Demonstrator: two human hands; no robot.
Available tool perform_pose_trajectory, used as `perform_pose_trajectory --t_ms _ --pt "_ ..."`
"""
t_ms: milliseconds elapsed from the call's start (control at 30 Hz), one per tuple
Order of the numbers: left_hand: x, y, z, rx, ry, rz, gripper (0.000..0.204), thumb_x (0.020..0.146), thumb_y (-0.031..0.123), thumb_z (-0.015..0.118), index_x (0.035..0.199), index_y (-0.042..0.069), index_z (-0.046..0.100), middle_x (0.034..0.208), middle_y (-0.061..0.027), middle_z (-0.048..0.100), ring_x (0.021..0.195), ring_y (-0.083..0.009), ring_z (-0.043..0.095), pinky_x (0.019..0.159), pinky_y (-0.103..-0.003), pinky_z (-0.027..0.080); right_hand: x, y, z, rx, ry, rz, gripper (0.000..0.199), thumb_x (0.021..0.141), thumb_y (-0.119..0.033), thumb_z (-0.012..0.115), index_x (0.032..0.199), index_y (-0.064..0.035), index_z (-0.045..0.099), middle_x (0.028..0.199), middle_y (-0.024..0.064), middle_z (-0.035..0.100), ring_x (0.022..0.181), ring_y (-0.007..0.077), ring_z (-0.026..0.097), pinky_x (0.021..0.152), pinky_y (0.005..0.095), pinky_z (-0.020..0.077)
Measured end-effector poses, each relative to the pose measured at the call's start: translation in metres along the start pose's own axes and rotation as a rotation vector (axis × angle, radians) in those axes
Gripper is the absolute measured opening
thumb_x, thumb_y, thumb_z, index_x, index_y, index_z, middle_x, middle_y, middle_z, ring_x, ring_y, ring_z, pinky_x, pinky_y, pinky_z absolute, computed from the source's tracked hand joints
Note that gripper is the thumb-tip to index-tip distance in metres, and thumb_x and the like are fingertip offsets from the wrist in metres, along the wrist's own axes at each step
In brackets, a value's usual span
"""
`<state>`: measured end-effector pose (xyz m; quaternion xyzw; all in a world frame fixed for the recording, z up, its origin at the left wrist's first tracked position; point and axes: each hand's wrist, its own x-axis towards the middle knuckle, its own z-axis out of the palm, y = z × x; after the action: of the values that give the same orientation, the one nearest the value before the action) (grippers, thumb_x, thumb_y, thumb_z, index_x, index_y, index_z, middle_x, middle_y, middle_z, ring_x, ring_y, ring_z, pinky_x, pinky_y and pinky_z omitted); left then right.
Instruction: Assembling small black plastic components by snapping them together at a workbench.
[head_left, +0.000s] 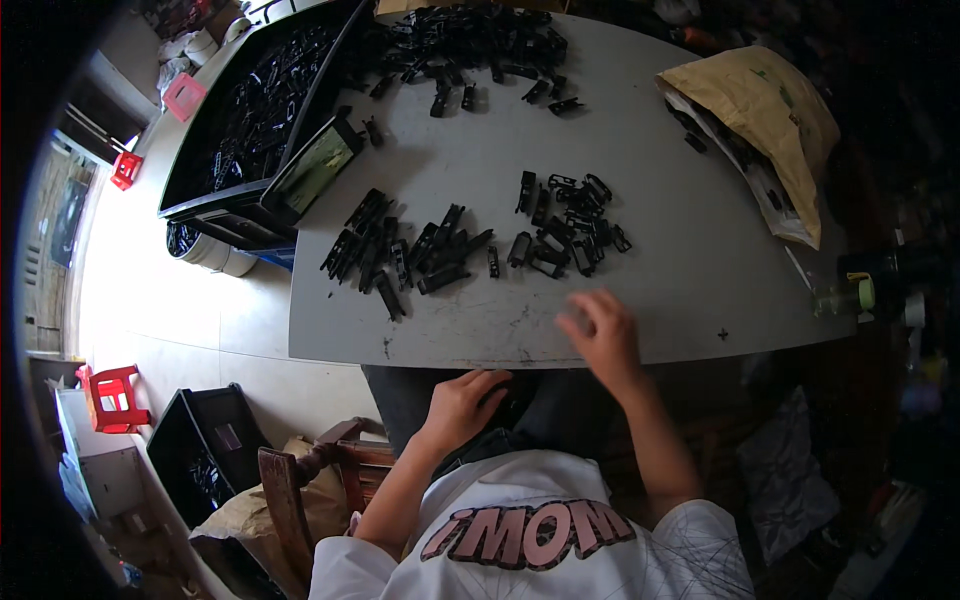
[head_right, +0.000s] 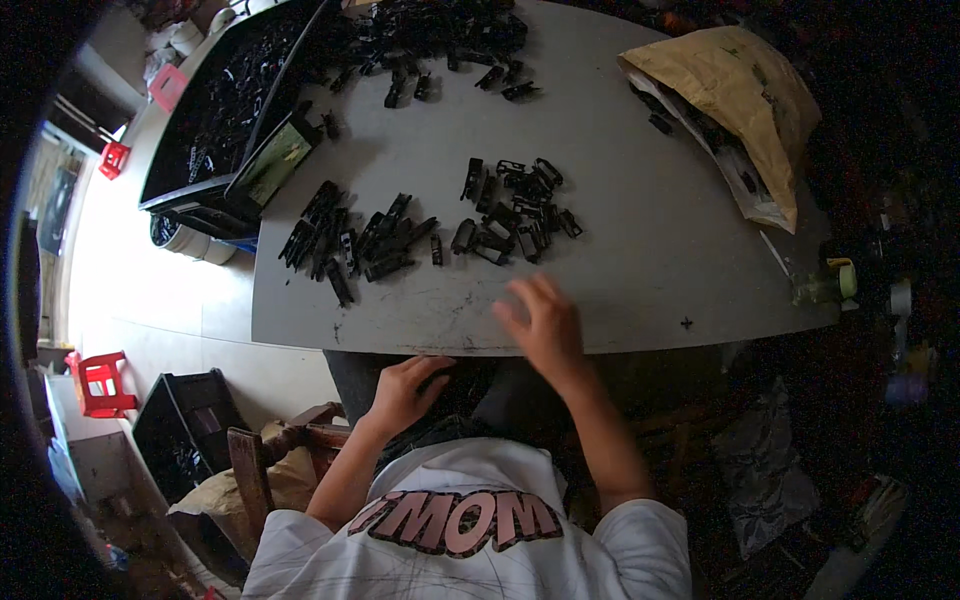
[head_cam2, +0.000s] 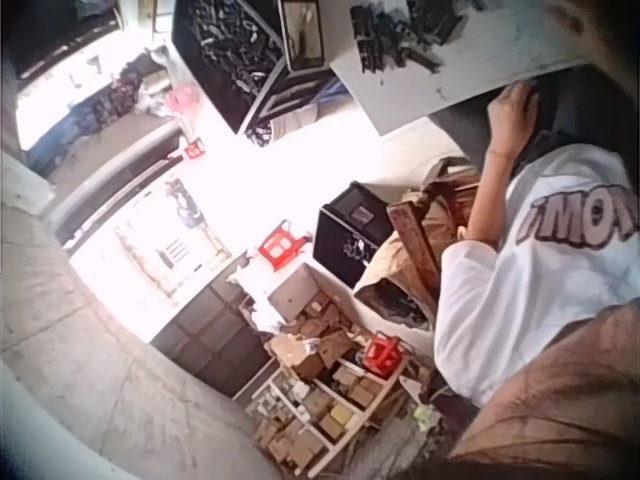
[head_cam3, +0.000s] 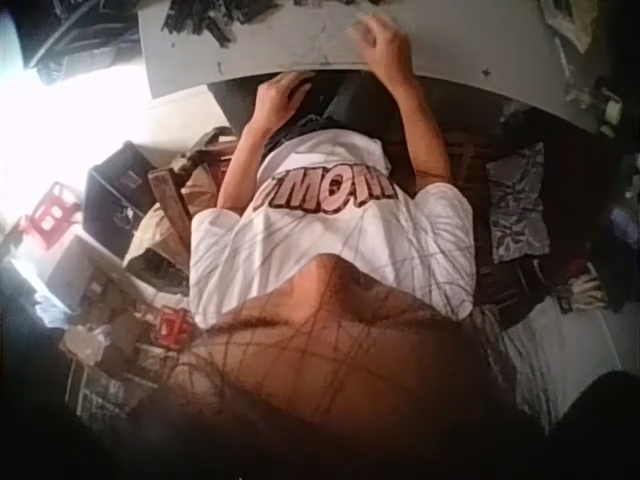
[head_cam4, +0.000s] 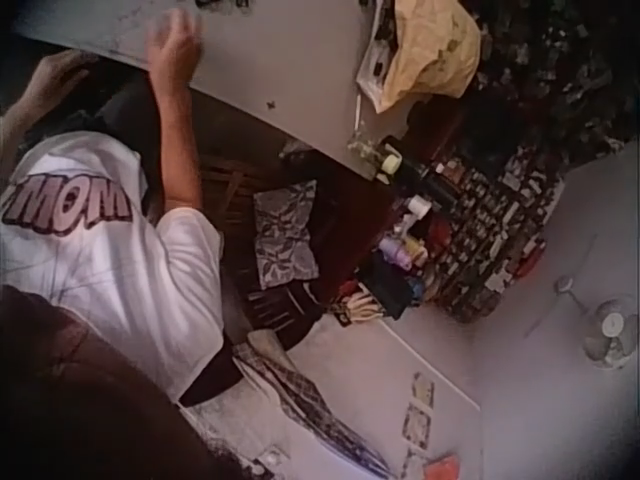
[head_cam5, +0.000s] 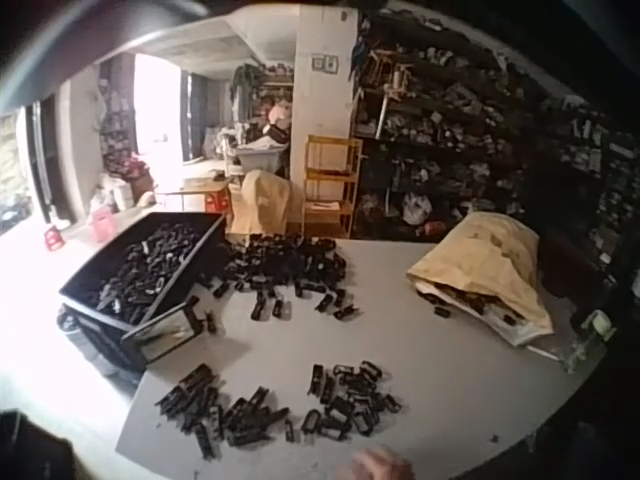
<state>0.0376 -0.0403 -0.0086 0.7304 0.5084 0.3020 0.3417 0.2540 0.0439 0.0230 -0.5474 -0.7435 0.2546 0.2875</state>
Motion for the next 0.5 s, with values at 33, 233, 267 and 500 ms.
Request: perform_pose_trajectory --t_ms 33,233,267,500 --pt "0.001 -0.001 0.001 0.002 0.001 0.002 0.022 0.079 0.010 0.064 0.101 0.005 0.062 0.090 -0.0097 0.064 0.078 -0.0278 0.063 0.066 -0.035 0.051 0.013 0.006 0.001 -0.153 0.152 -0.060 0.023 0.076 -0.011 0.070 0.093 0.0000 0.058 0.088 0.0105 0.056 0.074 0.0256 0.059 0.064 0.0337 0.0475" --pt "0.016 0.002 0.001 0.241 0.092 0.196 0.021 0.077 0.015 0.066 0.097 0.009 0.062 0.083 -0.0080 0.062 0.068 -0.0249 0.062 0.057 -0.034 0.050 0.033 0.037 0.011 -0.383 0.217 -0.042 0.020 0.074 -0.007 0.069 0.088 -0.0014 0.055 0.098 0.0130 0.051 0.083 0.0328 0.057 0.067 0.0380 0.0484" --pt "0.024 0.004 -0.001 0.250 0.098 0.204 0.022 0.077 0.014 0.066 0.098 0.008 0.062 0.083 -0.0084 0.063 0.069 -0.0259 0.061 0.058 -0.035 0.050 0.028 0.037 0.012 -0.380 0.217 -0.047 0.020 0.074 -0.007 0.069 0.088 -0.0014 0.055 0.098 0.0130 0.051 0.083 0.0328 0.057 0.067 0.0380 0.0484" --pt "0.145 0.014 0.031 0.397 0.222 0.521 0.030 0.077 0.010 0.057 0.107 0.006 0.060 0.111 -0.0073 0.058 0.102 -0.0276 0.054 0.082 -0.039 0.046 -0.007 0.043 -0.002 -0.156 0.173 0.085 0.025 0.076 0.001 0.060 0.100 -0.0016 0.053 0.099 0.0131 0.051 0.089 0.0293 0.057 0.071 0.0361 0.0488"
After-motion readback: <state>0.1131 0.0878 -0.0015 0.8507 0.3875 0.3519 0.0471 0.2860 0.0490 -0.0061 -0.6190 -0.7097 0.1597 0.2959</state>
